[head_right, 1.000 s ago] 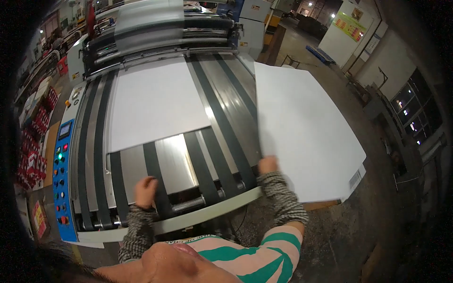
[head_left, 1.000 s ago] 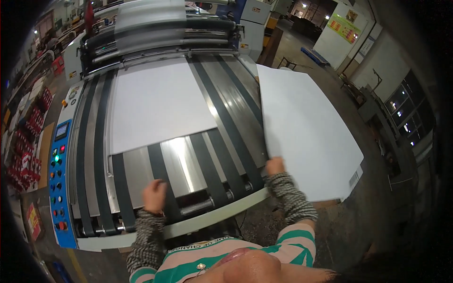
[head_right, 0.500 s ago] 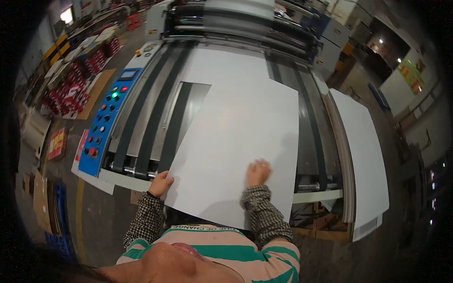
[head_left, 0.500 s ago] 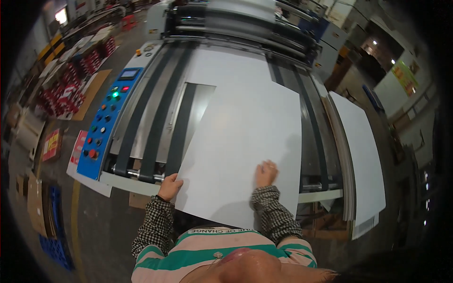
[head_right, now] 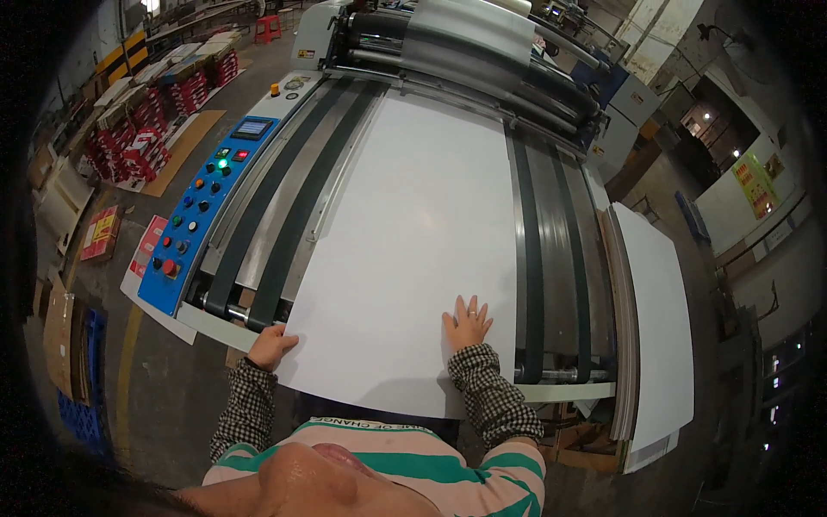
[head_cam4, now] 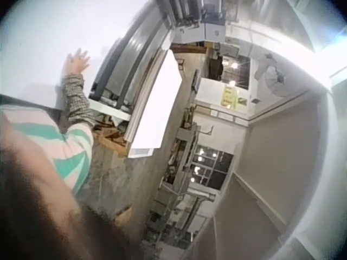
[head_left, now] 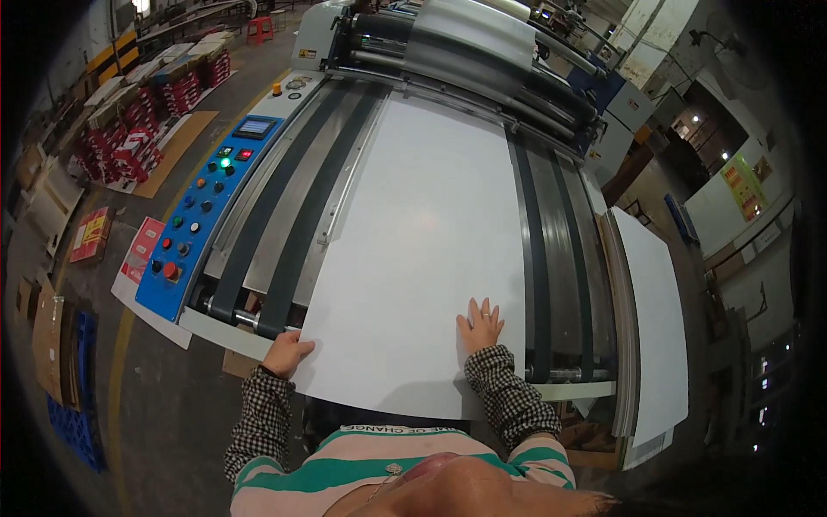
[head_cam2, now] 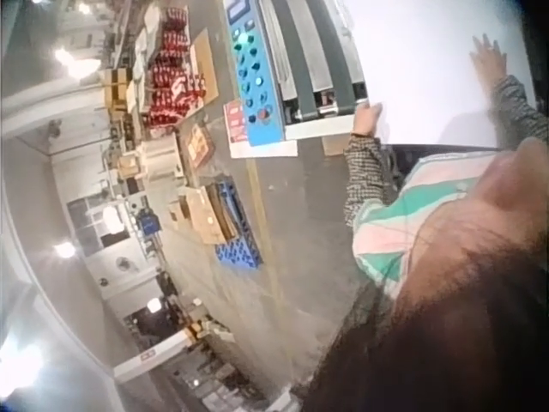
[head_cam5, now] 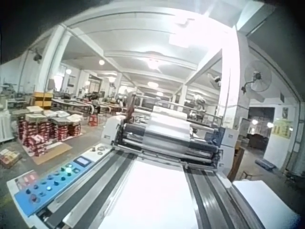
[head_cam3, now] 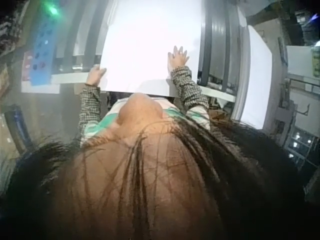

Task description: Operating a paper cutting and feeding machine to process large white sheets of material.

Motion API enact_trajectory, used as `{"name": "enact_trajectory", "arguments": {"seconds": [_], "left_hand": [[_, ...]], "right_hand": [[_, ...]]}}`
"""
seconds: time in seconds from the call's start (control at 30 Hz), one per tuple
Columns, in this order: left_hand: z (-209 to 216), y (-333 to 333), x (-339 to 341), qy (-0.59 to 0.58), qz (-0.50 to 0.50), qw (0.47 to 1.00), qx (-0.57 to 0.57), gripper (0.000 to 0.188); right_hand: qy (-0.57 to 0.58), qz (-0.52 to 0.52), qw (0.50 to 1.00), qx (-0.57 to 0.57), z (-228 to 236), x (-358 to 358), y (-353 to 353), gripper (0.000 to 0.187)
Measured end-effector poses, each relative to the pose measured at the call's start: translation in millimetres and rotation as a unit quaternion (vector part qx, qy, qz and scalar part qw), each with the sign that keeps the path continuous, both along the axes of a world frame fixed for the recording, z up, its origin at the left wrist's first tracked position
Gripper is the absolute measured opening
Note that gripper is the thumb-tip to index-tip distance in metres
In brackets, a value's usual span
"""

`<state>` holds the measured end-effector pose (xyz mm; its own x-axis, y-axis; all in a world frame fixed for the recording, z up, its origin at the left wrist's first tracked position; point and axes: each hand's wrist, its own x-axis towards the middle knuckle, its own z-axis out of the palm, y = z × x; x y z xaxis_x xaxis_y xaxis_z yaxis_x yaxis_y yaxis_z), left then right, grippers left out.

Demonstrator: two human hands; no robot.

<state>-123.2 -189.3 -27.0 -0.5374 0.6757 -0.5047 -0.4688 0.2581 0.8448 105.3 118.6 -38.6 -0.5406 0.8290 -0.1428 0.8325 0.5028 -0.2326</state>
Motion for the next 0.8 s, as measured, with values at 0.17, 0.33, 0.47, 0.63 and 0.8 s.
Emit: {"name": "enact_trajectory", "arguments": {"seconds": [0.17,0.33,0.47,0.63,0.8], "left_hand": [[10,23,-48,0.047,-0.017,0.995,-0.081,0.019],[21,-4,-164,0.630,0.253,0.669,-0.304,0.021],[40,-6,-222,0.489,0.250,0.570,-0.611,0.022],[11,-41,-277,0.465,0.203,0.560,-0.655,0.017],[33,-29,-267,0.404,0.233,0.601,-0.649,0.020]], "right_hand": [[0.000,-0.010,1.000,0.009,-2,-30,38,0.056],[-0.010,0.000,1.000,0.017,1,-71,75,0.056],[-0.021,-0.009,0.999,0.023,-1,-94,113,0.057],[0.152,0.056,0.986,0.035,-9,-102,170,0.045],[0.292,0.064,0.940,0.164,-34,-29,189,0.022]]}}
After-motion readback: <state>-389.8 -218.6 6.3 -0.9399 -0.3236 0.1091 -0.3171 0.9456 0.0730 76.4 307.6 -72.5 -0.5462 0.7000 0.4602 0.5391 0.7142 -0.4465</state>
